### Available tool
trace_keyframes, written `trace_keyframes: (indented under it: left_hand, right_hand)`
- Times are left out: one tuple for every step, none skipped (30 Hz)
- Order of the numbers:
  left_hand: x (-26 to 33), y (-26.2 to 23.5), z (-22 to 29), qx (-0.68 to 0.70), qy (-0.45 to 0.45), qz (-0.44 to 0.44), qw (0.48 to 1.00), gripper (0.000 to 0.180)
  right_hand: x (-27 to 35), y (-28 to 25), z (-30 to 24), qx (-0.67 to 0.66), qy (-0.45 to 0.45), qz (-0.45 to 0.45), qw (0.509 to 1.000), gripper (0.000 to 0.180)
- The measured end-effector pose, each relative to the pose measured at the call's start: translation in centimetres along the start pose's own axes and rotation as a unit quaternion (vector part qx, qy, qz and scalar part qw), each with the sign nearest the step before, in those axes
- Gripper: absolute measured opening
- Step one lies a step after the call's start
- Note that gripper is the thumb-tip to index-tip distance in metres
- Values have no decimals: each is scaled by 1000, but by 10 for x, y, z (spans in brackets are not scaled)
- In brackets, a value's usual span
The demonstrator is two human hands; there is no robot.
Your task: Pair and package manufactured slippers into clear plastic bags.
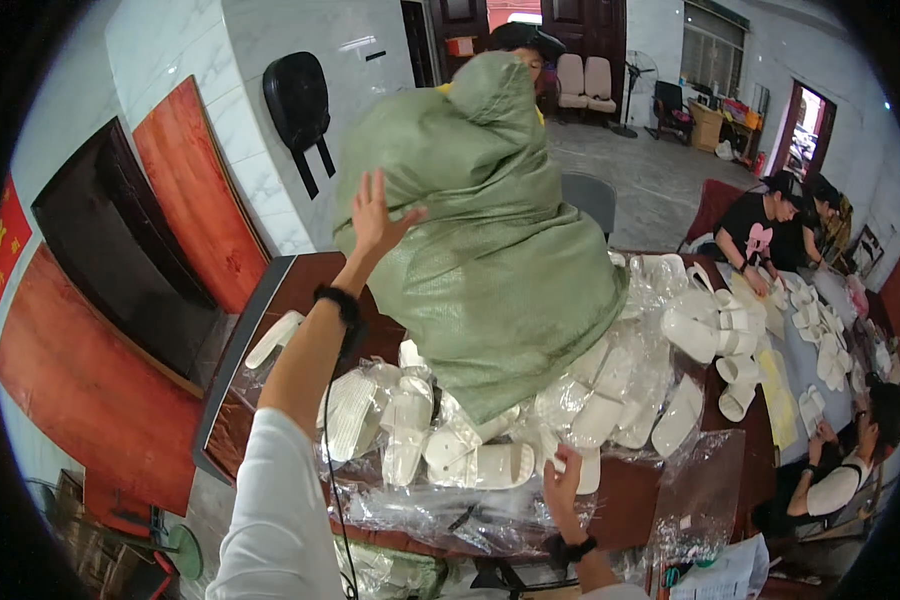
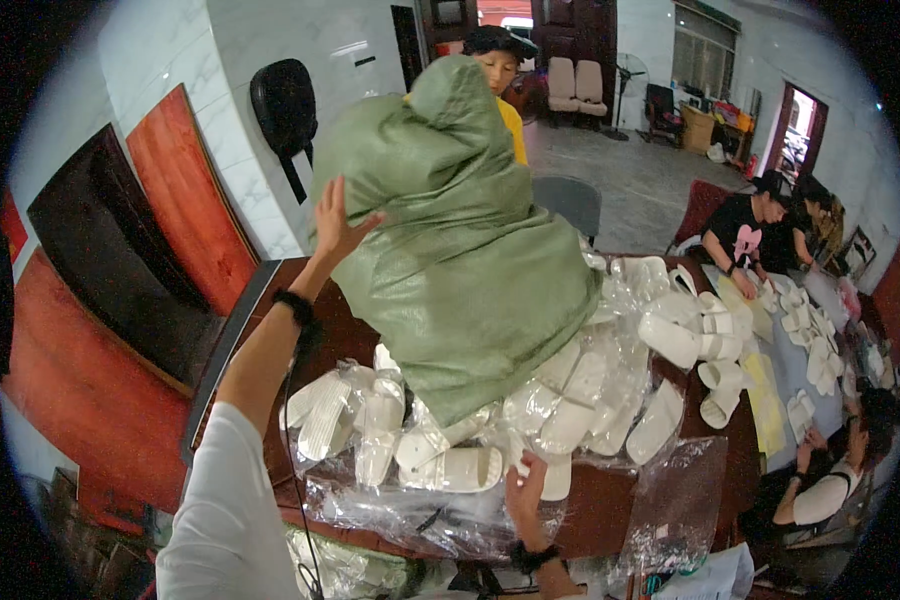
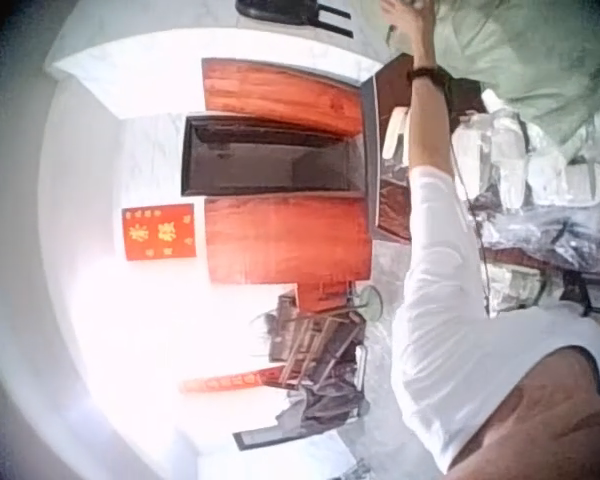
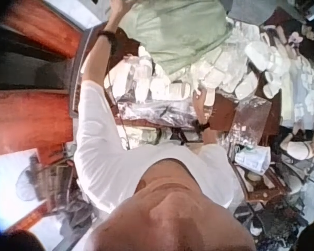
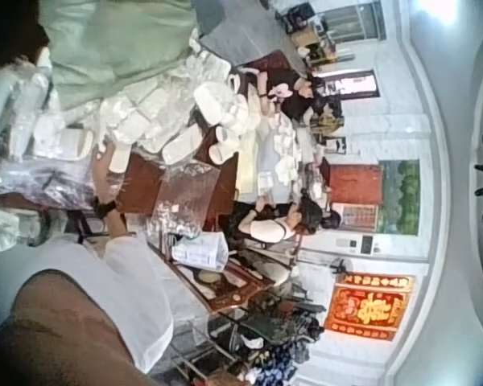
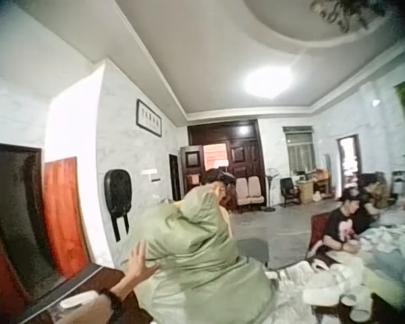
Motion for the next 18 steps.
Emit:
trace_keyframes:
  left_hand:
    - [-15, 20, 8, -24, -27, -30, 999, 90]
    - [-23, 36, 12, -52, -55, -61, 995, 87]
    - [-26, 48, 15, -52, -53, -57, 996, 87]
    - [-26, 57, 11, -75, -83, -54, 992, 74]
    - [-25, 61, 8, -97, -114, -51, 987, 61]
    - [-28, 63, 5, -99, -113, -49, 987, 61]
    - [-35, 68, 9, -86, -90, -29, 992, 46]
    - [-39, 64, 7, -82, -66, -9, 994, 32]
    - [-46, 59, 1, 17, -65, 10, 998, 17]
    - [-52, 56, 1, 18, -66, 4, 998, 17]
    - [-59, 49, 10, 101, -57, 58, 992, 16]
    - [-65, 37, 17, 180, -50, 109, 976, 16]
    - [-70, 15, 16, 193, -70, 138, 969, 20]
    - [-76, -7, 21, 210, -88, 170, 959, 24]
    - [-80, -33, 35, 106, -50, 229, 966, 31]
    - [-82, -65, 44, -12, -6, 288, 958, 38]
    - [-77, -86, 35, -6, -64, 278, 958, 45]
    - [-56, -93, 14, -9, -128, 254, 959, 52]
  right_hand:
    - [5, -9, 6, 1, -4, 5, 1000, 36]
    - [12, -14, 13, 26, -26, 15, 999, 36]
    - [17, -19, 17, 49, -50, 23, 997, 36]
    - [22, -21, 13, 46, -54, 22, 997, 36]
    - [32, -26, 8, 2, 3, 30, 1000, 36]
    - [39, -31, 8, -42, 60, 38, 997, 36]
    - [43, -40, 8, -40, 59, 42, 997, 36]
    - [50, -44, 11, -16, 71, 44, 996, 35]
    - [51, -46, 13, 7, 84, 45, 995, 35]
    - [49, -50, 22, 8, 89, 45, 995, 35]
    - [47, -55, 30, 70, 40, 52, 995, 34]
    - [57, -57, 34, 130, -7, 54, 990, 33]
    - [56, -54, 2, 137, -20, 28, 990, 29]
    - [56, -53, -9, 142, -9, 28, 989, 29]
    - [55, -52, -11, 79, 38, 19, 996, 27]
    - [52, -48, -13, 8, 81, 2, 997, 26]
    - [48, -41, -13, 3, 85, -2, 996, 26]
    - [44, -27, -5, -5, 65, -22, 998, 26]
Point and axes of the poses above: each hand's wrist, its own x-axis away from the middle knuckle, its own y-axis out of the palm, z = x × y, the point moved 4 cm from there along -x, towards the middle knuckle, and after that the axes turned 9 degrees about y, right-handed, at the moved point
